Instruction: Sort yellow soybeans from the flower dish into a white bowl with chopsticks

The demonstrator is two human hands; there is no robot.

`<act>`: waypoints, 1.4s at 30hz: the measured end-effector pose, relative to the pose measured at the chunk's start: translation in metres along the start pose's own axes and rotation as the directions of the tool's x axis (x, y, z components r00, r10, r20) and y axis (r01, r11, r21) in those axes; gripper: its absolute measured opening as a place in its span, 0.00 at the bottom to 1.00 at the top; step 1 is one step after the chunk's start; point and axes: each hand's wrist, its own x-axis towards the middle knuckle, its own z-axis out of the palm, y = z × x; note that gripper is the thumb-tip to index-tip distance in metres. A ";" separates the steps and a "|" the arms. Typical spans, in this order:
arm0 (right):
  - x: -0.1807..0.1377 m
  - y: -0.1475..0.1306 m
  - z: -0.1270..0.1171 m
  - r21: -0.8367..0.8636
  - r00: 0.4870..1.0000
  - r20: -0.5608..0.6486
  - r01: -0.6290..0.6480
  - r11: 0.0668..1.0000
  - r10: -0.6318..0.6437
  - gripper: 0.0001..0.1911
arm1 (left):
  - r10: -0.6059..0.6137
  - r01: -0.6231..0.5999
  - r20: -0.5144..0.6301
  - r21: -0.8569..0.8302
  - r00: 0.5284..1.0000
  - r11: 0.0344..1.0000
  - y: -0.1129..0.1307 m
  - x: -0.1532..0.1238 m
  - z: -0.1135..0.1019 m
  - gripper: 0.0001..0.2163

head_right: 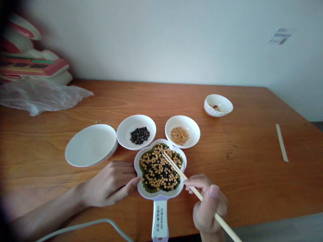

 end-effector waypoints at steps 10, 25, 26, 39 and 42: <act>-0.004 -0.007 -0.005 -0.035 0.957 -0.155 0.244 0.969 -0.247 0.37 | -0.004 0.004 0.005 0.000 1.000 1.000 0.001 0.000 -0.001 0.19; 0.019 0.009 0.004 -0.022 0.890 -0.370 0.279 0.960 -0.267 0.26 | -0.019 0.020 0.020 -0.033 1.000 0.999 0.000 0.003 0.001 0.20; 0.018 0.008 0.005 -0.041 0.881 -0.379 0.291 0.956 -0.285 0.26 | -0.022 0.023 0.018 -0.031 1.000 0.999 0.000 0.003 0.001 0.20; 0.008 0.002 0.007 -0.123 0.873 -0.319 0.347 0.930 -0.368 0.21 | -0.027 0.027 0.041 -0.002 0.999 1.000 -0.005 0.001 0.003 0.19; 0.007 0.005 0.009 -0.134 0.913 -0.226 0.317 0.939 -0.340 0.18 | -0.014 0.015 0.022 -0.009 1.000 1.000 -0.005 0.002 0.003 0.19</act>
